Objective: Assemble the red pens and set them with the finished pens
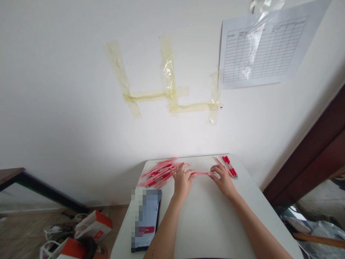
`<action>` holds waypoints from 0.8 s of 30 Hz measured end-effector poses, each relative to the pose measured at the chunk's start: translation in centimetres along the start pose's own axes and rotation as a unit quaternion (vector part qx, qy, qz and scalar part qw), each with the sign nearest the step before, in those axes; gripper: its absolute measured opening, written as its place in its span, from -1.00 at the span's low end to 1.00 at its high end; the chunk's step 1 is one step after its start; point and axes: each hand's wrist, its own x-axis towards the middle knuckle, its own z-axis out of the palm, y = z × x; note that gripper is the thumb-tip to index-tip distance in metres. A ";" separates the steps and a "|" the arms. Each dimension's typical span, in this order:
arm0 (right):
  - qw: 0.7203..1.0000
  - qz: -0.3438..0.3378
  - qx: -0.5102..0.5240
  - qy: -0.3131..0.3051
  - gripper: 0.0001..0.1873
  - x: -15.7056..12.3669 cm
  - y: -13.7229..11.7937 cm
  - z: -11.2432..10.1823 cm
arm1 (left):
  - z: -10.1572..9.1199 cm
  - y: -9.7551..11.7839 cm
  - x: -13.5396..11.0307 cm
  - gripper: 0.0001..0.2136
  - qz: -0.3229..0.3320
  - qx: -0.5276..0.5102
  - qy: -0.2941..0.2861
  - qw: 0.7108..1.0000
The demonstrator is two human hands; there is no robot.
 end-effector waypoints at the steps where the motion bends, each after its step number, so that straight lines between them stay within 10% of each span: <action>1: 1.000 0.001 -0.002 0.000 -0.66 0.0 0.0 0.0 | -0.1 0.1 0.0 -0.91 0.003 0.000 -0.002 1.000; 24: 0.999 0.028 0.004 0.014 -0.58 0.2 1.0 -0.2 | -0.2 -0.3 0.3 -0.91 0.006 0.016 -0.028 0.999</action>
